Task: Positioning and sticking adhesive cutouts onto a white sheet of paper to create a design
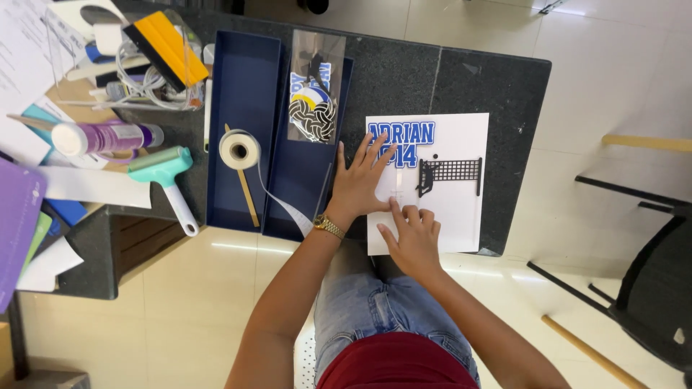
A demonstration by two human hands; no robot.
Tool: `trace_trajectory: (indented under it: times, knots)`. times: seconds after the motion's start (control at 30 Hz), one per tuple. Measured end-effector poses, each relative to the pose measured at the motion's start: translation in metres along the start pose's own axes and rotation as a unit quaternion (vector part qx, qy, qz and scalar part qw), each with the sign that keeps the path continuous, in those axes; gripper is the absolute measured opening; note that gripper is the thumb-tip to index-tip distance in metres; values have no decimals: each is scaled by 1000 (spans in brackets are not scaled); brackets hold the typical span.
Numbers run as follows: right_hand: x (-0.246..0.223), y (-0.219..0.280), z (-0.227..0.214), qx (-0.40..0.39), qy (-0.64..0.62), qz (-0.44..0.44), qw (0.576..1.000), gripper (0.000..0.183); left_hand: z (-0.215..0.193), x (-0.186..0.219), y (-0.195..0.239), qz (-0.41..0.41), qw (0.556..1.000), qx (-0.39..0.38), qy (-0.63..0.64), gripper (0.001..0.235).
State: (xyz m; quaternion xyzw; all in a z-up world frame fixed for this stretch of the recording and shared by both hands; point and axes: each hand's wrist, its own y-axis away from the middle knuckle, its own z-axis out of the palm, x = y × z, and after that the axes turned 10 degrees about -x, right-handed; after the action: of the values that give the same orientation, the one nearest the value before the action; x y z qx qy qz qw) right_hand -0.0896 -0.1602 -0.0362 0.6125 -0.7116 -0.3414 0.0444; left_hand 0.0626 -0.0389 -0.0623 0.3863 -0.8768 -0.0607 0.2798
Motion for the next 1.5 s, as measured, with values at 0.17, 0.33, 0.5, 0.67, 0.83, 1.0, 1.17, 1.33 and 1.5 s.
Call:
trace_trajectory:
  times: [0.17, 0.33, 0.5, 0.67, 0.83, 1.0, 1.17, 1.33, 1.5]
  knots:
    - [-24, -3, 7, 20, -38, 66, 997, 69, 6, -4, -1, 10, 1000, 4, 8, 114]
    - [-32, -11, 7, 33, -86, 97, 991, 67, 6, -6, -1, 16, 1000, 1, 3, 114]
    - [-5, -3, 24, -8, -116, 140, 983, 65, 0, -3, 3, 17, 1000, -7, -17, 116]
    - [102, -11, 23, 312, -79, 173, 931, 36, -14, -1, 1, 13, 999, -41, 12, 123]
    - [140, -6, 16, 325, -45, 223, 918, 18, -15, 11, 7, 35, 999, -17, 33, 110]
    - [137, -4, 8, 346, -57, 210, 913, 17, 18, 38, 18, 92, 995, -11, -31, 86]
    - [127, 2, -8, 355, -130, 183, 907, 15, 35, 54, 24, 73, 997, -16, -10, 77]
    - [129, 6, -10, 353, -140, 159, 911, 15, 42, 64, 27, 68, 997, -12, -46, 74]
    - [125, 12, -12, 356, -158, 153, 908, 15, 48, 66, 33, 61, 997, -14, -34, 73]
